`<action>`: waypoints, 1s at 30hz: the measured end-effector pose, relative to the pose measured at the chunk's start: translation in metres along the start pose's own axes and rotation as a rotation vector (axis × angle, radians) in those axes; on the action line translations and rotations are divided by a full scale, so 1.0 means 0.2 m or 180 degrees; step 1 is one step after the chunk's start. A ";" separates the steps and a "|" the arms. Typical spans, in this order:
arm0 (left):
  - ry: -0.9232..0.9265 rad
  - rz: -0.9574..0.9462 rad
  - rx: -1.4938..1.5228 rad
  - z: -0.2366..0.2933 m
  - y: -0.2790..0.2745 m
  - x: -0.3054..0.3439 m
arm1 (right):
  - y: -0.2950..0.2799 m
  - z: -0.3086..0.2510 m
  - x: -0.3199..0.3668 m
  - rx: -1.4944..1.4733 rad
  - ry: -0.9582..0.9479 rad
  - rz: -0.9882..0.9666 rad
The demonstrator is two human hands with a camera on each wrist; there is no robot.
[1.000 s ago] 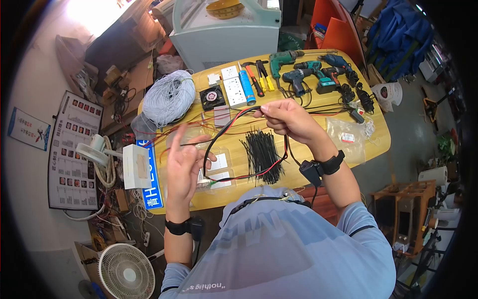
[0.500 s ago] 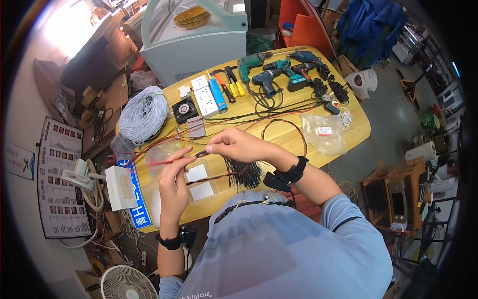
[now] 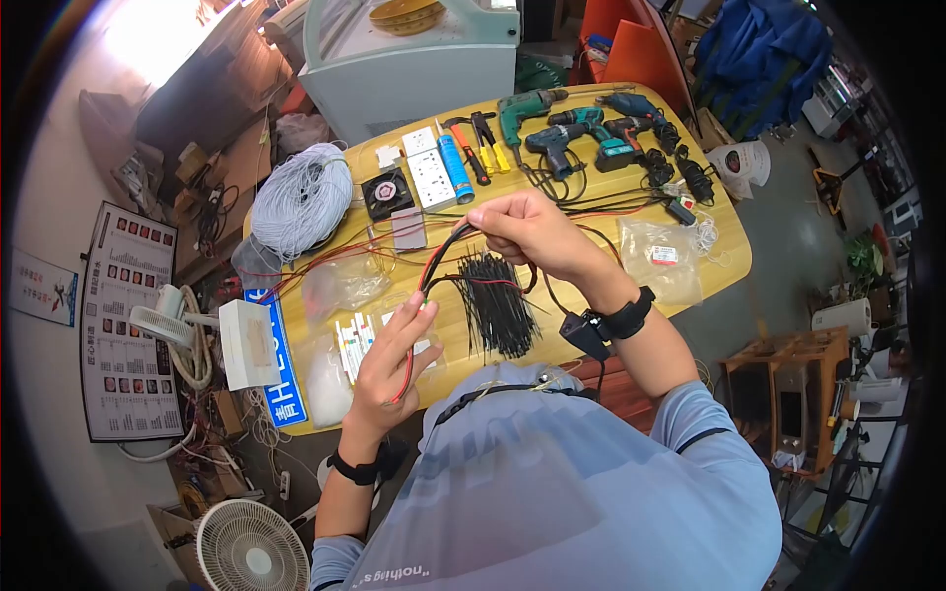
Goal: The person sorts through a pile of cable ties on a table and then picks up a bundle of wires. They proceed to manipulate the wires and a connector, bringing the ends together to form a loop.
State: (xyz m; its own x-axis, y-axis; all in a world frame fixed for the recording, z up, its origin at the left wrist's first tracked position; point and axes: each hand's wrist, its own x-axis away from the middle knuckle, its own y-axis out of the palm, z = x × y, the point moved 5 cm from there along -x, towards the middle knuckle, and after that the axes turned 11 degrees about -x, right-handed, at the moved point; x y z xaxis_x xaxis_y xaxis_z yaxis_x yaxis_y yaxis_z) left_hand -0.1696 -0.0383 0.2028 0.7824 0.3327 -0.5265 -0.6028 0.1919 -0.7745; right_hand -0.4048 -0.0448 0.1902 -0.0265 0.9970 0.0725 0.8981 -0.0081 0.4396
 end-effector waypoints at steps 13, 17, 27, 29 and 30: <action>-0.0184 0.0579 0.1260 0.05 -0.01 -0.04 | 0.09 -0.04 0.01 -0.0262 0.0082 -0.0305; 0.0024 0.2132 0.0684 0.00 -0.08 -0.12 | 0.12 -0.05 0.02 -0.0404 0.0077 -0.0460; -0.1603 0.0405 0.2615 -0.20 0.11 -0.11 | 0.13 -0.13 0.06 0.0280 -0.0203 -0.0365; -0.1802 0.0377 0.2798 -0.19 0.08 -0.10 | 0.13 -0.12 0.05 0.0218 -0.0161 -0.0362; -0.1835 0.0103 0.2814 -0.19 0.08 -0.09 | 0.13 -0.11 0.05 0.0157 -0.0123 -0.0353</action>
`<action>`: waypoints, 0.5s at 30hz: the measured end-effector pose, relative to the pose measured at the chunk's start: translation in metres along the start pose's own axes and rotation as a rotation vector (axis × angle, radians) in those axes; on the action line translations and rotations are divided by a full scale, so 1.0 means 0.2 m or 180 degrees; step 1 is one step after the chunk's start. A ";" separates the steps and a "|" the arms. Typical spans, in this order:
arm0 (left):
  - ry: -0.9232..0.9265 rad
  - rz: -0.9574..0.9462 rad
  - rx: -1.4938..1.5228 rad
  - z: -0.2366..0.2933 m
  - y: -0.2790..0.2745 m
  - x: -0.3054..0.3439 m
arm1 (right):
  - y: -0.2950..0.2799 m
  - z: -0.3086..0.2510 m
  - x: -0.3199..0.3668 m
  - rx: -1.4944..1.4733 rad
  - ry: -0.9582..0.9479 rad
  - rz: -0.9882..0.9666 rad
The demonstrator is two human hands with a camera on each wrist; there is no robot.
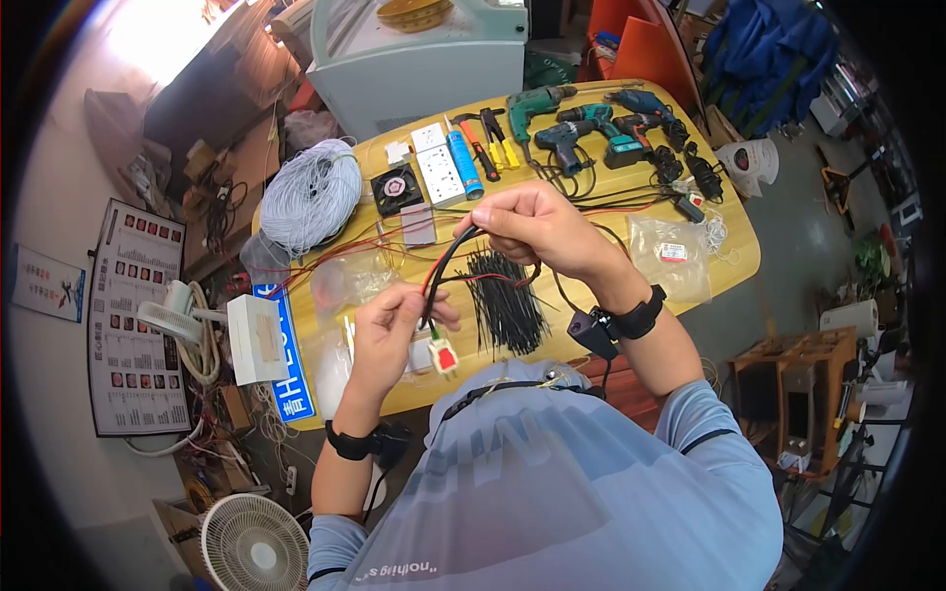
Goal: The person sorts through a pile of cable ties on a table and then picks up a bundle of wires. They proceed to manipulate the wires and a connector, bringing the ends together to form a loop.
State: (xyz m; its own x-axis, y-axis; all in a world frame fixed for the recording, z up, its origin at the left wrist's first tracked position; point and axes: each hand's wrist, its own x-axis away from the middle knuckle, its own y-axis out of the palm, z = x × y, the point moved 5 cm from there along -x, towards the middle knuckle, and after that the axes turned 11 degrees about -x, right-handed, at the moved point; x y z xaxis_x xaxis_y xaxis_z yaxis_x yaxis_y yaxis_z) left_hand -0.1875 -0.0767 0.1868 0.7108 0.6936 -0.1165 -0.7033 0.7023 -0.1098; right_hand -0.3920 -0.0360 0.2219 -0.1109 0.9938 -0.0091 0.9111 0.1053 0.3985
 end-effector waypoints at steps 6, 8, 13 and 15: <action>0.0006 -0.0437 -0.0335 -0.02 -0.03 -0.02 | 0.00 0.01 0.00 0.0195 -0.0009 -0.0041; -0.0102 -0.0360 -0.0141 -0.04 -0.03 -0.02 | 0.02 0.01 0.01 0.0244 0.0061 -0.0004; 0.0010 0.0281 -0.2786 -0.02 -0.06 -0.04 | 0.00 0.01 0.02 0.0240 0.0009 0.0123; 0.0075 0.0669 -0.2705 -0.03 -0.08 -0.04 | -0.01 0.04 0.02 0.0365 0.0262 0.0156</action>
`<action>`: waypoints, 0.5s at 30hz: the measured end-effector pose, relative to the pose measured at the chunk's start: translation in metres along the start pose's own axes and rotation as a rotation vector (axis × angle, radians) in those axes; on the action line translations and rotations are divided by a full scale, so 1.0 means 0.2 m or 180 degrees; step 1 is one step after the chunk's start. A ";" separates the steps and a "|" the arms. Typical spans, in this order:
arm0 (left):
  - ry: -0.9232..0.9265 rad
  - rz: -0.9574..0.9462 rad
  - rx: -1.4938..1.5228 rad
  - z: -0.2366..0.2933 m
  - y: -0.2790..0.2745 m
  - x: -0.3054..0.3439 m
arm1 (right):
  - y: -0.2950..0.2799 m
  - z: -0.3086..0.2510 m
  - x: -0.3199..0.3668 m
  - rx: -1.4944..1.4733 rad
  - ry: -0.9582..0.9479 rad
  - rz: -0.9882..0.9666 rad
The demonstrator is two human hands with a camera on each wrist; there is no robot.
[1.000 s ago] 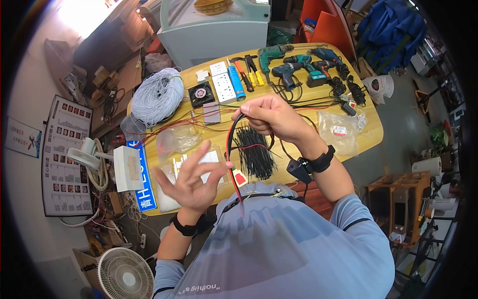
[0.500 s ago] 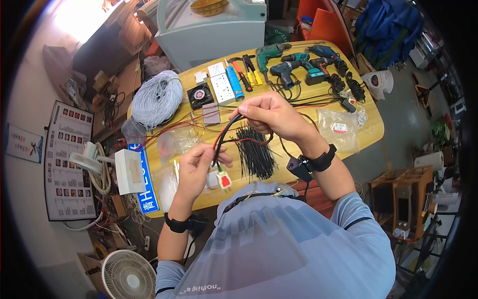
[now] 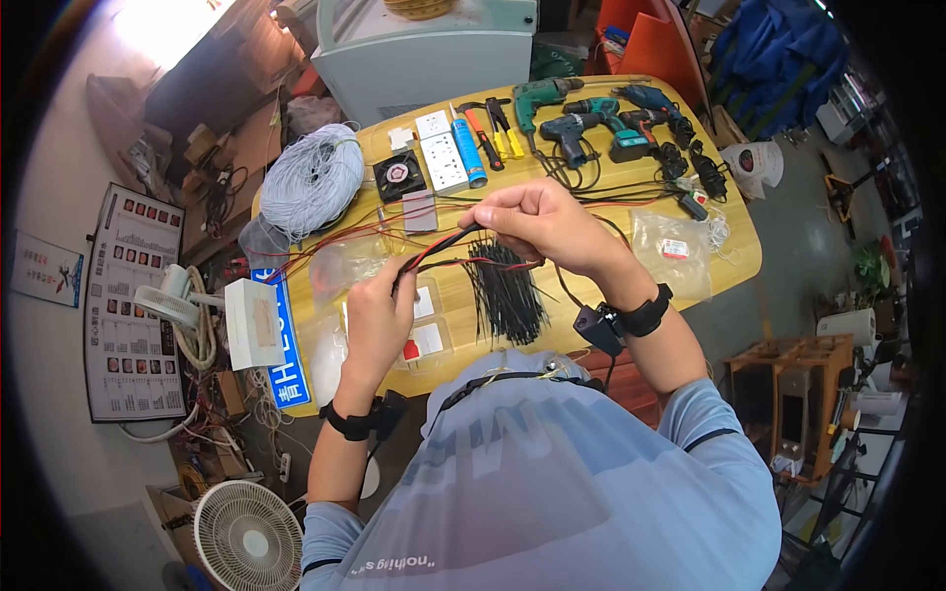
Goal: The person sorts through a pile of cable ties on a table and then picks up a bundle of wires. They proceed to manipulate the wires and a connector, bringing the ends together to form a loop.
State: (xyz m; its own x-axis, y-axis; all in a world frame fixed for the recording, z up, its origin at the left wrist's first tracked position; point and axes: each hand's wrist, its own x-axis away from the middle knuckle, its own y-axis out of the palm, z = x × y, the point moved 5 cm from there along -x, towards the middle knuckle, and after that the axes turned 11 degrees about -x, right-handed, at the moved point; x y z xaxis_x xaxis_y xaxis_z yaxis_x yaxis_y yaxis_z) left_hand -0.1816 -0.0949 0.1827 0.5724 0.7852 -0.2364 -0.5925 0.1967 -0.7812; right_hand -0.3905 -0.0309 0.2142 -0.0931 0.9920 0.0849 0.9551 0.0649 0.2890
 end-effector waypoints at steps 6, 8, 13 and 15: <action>0.0263 0.0265 0.0446 -0.06 -0.04 -0.01 | 0.05 0.06 0.07 0.0148 0.0227 -0.0726; 0.0240 0.0129 0.1174 -0.05 -0.07 -0.01 | 0.07 0.09 0.09 0.0234 0.0351 -0.0890; 0.0377 -0.0027 0.1840 -0.01 -0.13 -0.02 | 0.15 0.29 0.08 0.0403 0.0488 -0.1272; 0.0095 0.0256 0.1536 -0.01 -0.12 -0.02 | 0.21 0.33 0.06 0.0372 0.0640 -0.1293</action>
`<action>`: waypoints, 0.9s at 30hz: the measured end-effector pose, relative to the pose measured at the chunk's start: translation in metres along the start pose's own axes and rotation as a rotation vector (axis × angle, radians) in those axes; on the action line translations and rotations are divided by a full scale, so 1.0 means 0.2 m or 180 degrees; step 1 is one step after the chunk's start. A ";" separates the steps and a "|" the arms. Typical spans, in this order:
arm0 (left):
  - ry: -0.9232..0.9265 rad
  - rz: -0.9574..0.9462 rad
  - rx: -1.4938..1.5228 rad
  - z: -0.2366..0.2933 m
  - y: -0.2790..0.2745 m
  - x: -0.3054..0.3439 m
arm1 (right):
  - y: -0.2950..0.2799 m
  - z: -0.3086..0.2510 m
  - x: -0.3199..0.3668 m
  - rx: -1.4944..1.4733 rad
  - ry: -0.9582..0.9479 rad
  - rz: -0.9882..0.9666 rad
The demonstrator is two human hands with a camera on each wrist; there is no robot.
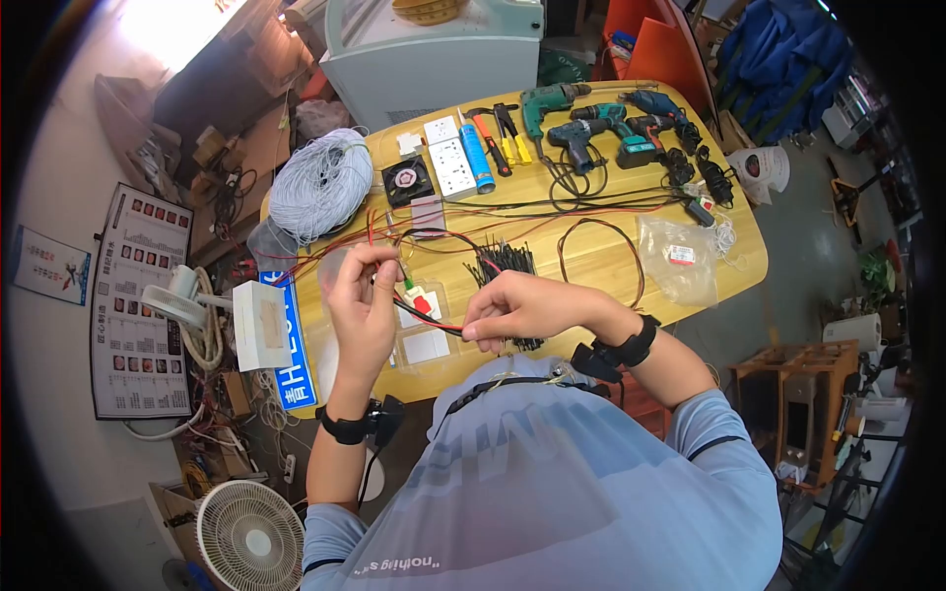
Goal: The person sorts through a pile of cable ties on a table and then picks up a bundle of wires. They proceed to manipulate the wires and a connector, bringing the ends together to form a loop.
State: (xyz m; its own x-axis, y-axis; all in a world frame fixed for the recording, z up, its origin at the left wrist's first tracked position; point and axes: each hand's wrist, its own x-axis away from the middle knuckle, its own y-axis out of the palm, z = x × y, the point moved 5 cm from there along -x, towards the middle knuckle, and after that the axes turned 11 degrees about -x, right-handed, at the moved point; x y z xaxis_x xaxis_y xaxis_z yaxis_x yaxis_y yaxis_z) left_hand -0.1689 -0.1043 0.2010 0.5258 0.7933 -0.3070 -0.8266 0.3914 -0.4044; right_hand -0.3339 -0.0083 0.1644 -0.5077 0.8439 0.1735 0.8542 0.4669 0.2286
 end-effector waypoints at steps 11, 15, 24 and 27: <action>-0.0256 0.0188 -0.0925 -0.02 0.04 0.05 | 0.12 -0.03 -0.07 0.1370 -0.0166 0.0043; 0.0203 0.0108 -0.0748 0.08 -0.01 0.09 | 0.01 -0.06 -0.08 0.1325 -0.1014 0.0646; 0.1550 -0.0289 -0.1070 0.20 -0.07 0.19 | -0.10 -0.16 -0.19 0.2636 -0.1897 0.1420; 0.1579 -0.0142 -0.0971 0.24 -0.07 0.20 | -0.07 -0.16 -0.25 0.2902 -0.2282 0.1500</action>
State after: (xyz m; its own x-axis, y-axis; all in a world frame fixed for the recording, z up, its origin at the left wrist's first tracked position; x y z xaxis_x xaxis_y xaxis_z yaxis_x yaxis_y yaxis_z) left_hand -0.1453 -0.0550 0.2359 0.6506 0.4371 -0.6210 -0.7450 0.2090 -0.6334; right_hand -0.3235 -0.0654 0.1823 -0.2012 0.7984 -0.5675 0.8479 -0.1482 -0.5091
